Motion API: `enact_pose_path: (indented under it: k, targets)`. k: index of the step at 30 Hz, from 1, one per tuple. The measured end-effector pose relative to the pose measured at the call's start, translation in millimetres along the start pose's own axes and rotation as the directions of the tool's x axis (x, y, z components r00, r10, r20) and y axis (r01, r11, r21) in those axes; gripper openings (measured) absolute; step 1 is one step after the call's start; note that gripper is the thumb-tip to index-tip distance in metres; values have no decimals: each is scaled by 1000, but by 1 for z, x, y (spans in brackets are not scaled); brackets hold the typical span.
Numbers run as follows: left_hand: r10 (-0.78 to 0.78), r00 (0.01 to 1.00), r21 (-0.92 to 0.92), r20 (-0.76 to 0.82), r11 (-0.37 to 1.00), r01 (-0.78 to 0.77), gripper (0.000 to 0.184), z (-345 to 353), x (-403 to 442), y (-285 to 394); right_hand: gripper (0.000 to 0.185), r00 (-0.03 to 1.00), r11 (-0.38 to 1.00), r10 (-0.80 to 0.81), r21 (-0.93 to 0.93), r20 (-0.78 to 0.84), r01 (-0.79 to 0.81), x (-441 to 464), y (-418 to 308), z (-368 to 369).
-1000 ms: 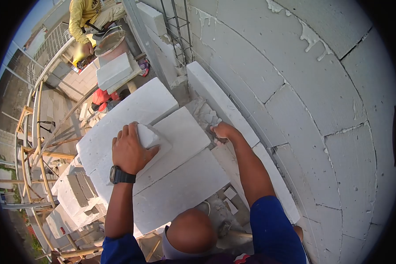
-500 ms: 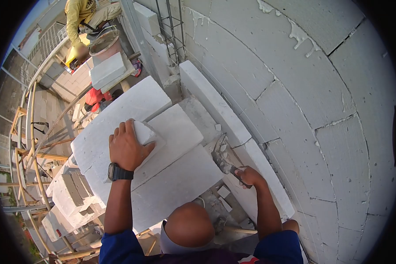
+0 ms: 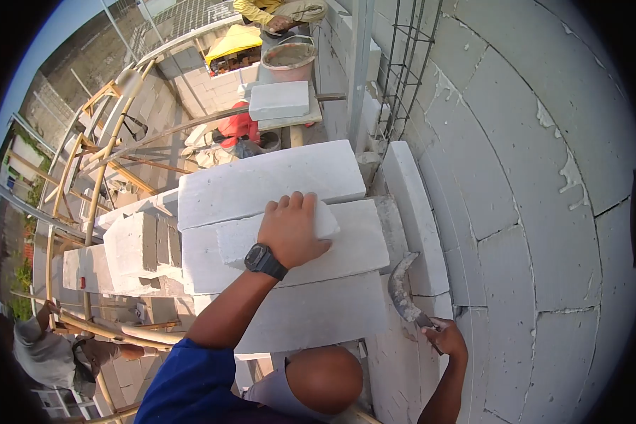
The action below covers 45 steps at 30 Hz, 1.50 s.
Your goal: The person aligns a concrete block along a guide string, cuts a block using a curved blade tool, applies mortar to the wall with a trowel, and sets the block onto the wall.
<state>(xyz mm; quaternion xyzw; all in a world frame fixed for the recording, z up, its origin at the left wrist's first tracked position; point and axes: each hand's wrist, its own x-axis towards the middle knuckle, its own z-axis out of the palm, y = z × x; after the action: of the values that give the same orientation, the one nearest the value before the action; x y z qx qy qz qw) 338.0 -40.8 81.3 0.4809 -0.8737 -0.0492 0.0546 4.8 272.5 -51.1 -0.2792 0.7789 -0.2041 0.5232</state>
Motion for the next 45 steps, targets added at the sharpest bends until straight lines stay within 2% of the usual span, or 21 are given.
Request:
enact_pose_path:
  k: [2, 6, 8, 11, 14, 15, 18, 21, 24, 26, 28, 30, 32, 34, 36, 38, 41, 44, 45]
  targets:
    - [11, 1000, -16, 4, 1000, -11, 85, 1, 0, -2, 35, 998, 998, -54, 23, 16, 53, -12, -4, 0]
    - [-1, 1000, -32, 19, 999, 1, 84, -1, 0, -2, 50, 994, 978, -75, 201, 77, 58, -56, -10, 12]
    - [3, 1000, -36, 10, 999, -3, 84, -1, 0, -3, 56, 979, 990, 45, 123, 199, -70, -72, 10, 10]
    - [9, 1000, -38, -10, 999, -9, 83, 2, 0, -3, 58, 926, 997, 46, 46, 374, -68, -86, -6, 22]
    - [12, 1000, -58, -21, 998, -13, 84, 2, -1, -4, 61, 868, 997, 37, -79, 495, 3, -66, -29, 46]
    - [12, 1000, -65, -23, 998, -13, 84, 3, -1, -5, 56, 828, 972, -24, -182, 561, 151, -46, -22, 57]
    - [13, 999, -84, -35, 996, -16, 83, 3, -2, -6, 56, 805, 719, -46, -540, 591, 438, 8, -30, 85]
    - [16, 998, -98, -55, 995, -21, 83, 2, -3, -7, 53, 774, 634, -90, -564, 627, 530, 52, -62, 103]
    - [11, 996, -108, -87, 994, -20, 83, 3, -2, -11, 46, 789, 373, -142, -706, 598, 602, 66, -117, 118]
    - [13, 995, -108, -102, 994, -24, 84, 6, -3, -9, 37, 766, 197, -329, -753, 552, 627, 79, -118, 135]
    - [45, 992, -115, -114, 992, -58, 84, 5, 0, -8, 30, 541, 197, -735, -634, 409, 747, 86, -105, 139]
    - [38, 995, -86, -91, 995, -46, 85, 5, 1, -5, 28, 609, 474, -764, -456, 211, 753, 87, -112, 126]
    - [40, 996, -87, -75, 995, -47, 86, 7, 4, -3, 28, 570, 545, -813, -501, -118, 673, 103, -111, 101]
    - [27, 997, -73, -77, 997, -32, 87, 10, 3, -2, 31, 524, 689, -725, -475, -447, 547, 146, -95, 70]
    - [30, 995, -61, -91, 998, -35, 87, 10, 3, -3, 41, 448, 742, -670, -559, -592, 371, 191, -83, 39]
    - [28, 996, -56, -87, 998, -33, 87, 10, 4, -3, 60, 444, 700, -705, -641, -552, 314, 229, -79, 17]
    - [17, 997, -61, -72, 998, -21, 87, 10, 1, -2, 80, 564, 791, -536, -607, -628, 75, 266, -80, 17]
    - [14, 997, -63, -77, 998, -19, 88, 7, 3, -1, 94, 577, 887, -293, -441, -763, -133, 270, -72, 39]
    - [13, 997, -65, -74, 998, -18, 88, 7, 3, 0, 96, 545, 900, -265, -407, -795, -157, 266, -65, 49]
